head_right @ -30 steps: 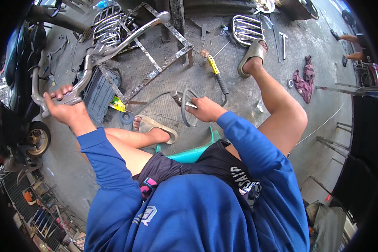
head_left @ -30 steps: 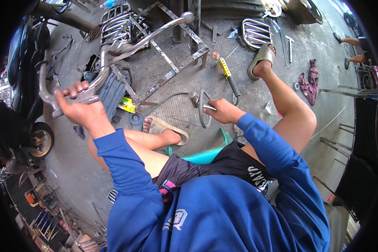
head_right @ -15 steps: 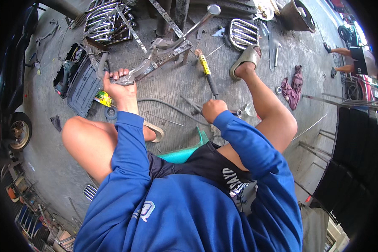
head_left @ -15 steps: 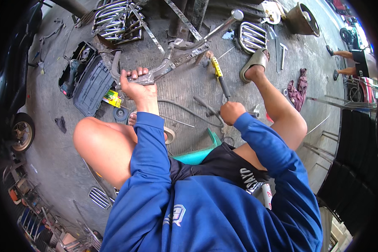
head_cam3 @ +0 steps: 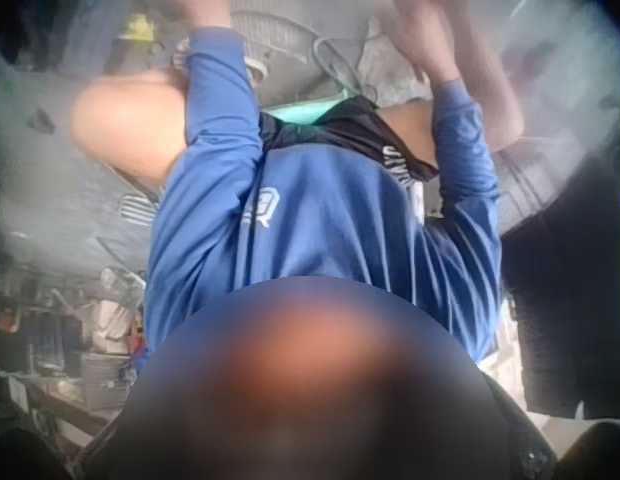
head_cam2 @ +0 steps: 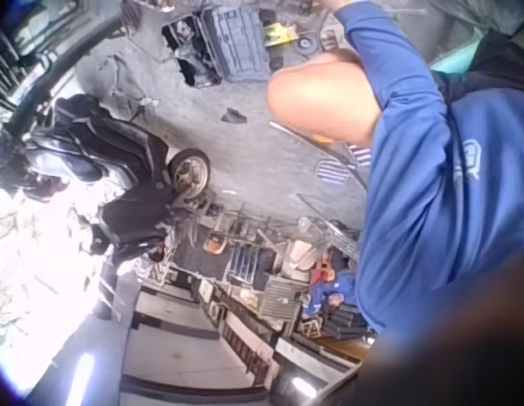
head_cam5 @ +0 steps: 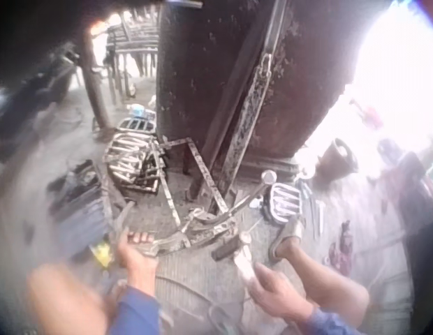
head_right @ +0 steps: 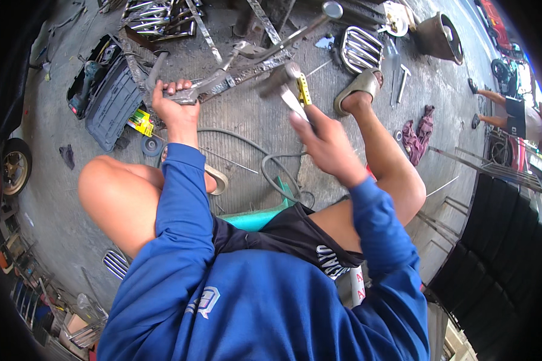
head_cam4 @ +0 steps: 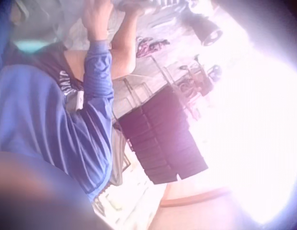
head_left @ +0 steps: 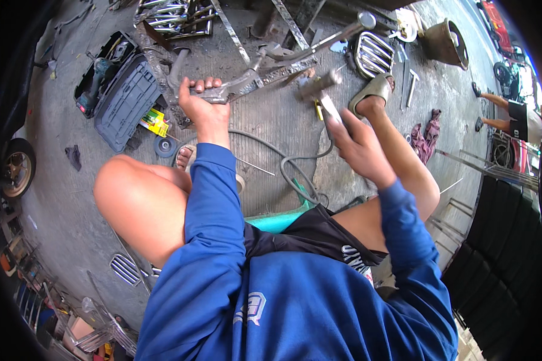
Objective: The person grinds a metal tube, then uses a hammer to shape a curved metal piece. They weld the curved piece to a frame using a welding torch, repeatedly hammering and welding to secure the joint.
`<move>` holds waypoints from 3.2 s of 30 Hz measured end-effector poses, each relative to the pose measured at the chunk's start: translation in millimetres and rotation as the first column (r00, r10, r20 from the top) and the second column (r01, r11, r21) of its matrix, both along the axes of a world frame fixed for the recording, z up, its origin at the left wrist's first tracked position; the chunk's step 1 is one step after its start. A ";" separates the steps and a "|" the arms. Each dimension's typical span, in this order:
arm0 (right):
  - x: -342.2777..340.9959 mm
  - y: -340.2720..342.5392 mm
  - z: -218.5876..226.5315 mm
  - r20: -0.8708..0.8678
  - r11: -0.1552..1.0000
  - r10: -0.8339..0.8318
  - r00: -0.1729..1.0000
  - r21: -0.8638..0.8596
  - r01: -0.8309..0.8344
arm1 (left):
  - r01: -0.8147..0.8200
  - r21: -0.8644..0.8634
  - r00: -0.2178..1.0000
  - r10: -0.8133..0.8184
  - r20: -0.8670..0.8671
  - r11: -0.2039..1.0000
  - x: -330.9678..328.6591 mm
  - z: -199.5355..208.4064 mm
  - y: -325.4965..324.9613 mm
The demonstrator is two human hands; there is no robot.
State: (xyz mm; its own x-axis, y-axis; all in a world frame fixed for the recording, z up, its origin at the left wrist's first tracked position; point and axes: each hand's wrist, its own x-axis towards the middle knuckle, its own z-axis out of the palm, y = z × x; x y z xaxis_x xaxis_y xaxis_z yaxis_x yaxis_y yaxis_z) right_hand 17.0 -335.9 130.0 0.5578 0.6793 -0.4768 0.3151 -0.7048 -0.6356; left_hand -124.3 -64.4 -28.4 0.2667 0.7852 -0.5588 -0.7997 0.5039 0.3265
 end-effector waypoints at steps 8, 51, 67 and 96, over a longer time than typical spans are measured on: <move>-15.1 115.1 -51.4 0.186 0.979 -0.098 0.978 0.192 0.061 | 0.036 -0.081 0.998 -0.040 -0.057 0.996 8.3 -0.8 20.6; -12.7 130.6 -95.5 0.381 0.991 -0.036 0.924 0.130 -0.015 | 0.097 0.194 0.995 -0.101 0.008 0.976 6.3 2.3 37.1; -0.8 140.3 -61.2 0.332 0.954 -0.142 0.933 0.297 0.040 | 0.141 -0.251 0.990 -0.139 0.023 0.958 16.1 -45.7 66.4; -9.5 162.1 -70.2 0.407 0.997 0.065 0.911 0.002 -0.072 | 0.240 -0.355 0.968 -0.248 0.023 0.904 23.0 -75.6 82.4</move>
State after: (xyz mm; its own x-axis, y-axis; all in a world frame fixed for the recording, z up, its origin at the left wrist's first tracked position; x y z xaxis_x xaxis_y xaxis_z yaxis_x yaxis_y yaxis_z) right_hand 7.5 -173.8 59.8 0.6529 0.7286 -0.2069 0.5956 -0.6626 -0.4540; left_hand -101.2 17.9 -104.0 0.4092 0.4481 -0.7948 -0.6317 0.7677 0.1076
